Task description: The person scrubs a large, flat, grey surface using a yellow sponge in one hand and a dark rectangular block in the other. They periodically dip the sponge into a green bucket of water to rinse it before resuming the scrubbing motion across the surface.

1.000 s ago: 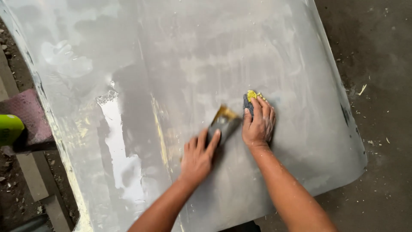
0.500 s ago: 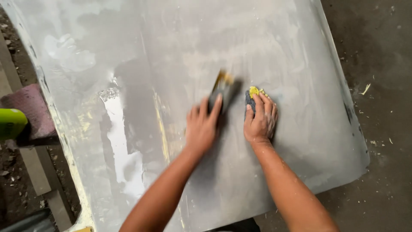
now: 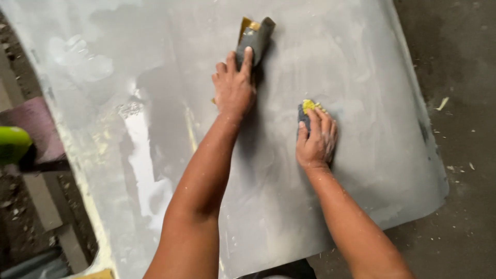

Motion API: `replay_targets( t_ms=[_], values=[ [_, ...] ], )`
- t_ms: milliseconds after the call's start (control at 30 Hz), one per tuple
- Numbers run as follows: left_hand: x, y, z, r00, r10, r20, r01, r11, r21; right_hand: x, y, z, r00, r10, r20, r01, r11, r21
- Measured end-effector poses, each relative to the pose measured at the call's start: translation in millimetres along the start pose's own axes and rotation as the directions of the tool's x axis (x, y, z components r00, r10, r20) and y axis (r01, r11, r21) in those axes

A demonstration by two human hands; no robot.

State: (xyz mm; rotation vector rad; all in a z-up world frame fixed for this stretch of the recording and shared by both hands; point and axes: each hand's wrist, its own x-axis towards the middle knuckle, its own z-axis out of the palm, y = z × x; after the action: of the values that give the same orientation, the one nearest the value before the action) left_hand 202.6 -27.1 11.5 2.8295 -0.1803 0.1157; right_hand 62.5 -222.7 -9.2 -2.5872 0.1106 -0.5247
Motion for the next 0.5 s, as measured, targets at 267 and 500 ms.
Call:
replay_targets(
  t_ms=[267,500],
  values=[
    [-220.1,21.6,-26.2,0.954,0.213,0.209,-0.182,0.970,-0.159,1.3,-3.9,-3.9,1.000,0.000,0.006,0.000,1.000,-0.010],
    [-54.8,-37.5,-15.1,0.993,0.102,0.060,-0.099,0.994,-0.039,-1.5,0.5,1.1,1.000,0.008,0.016,-0.008,1.000,0.007]
  ],
)
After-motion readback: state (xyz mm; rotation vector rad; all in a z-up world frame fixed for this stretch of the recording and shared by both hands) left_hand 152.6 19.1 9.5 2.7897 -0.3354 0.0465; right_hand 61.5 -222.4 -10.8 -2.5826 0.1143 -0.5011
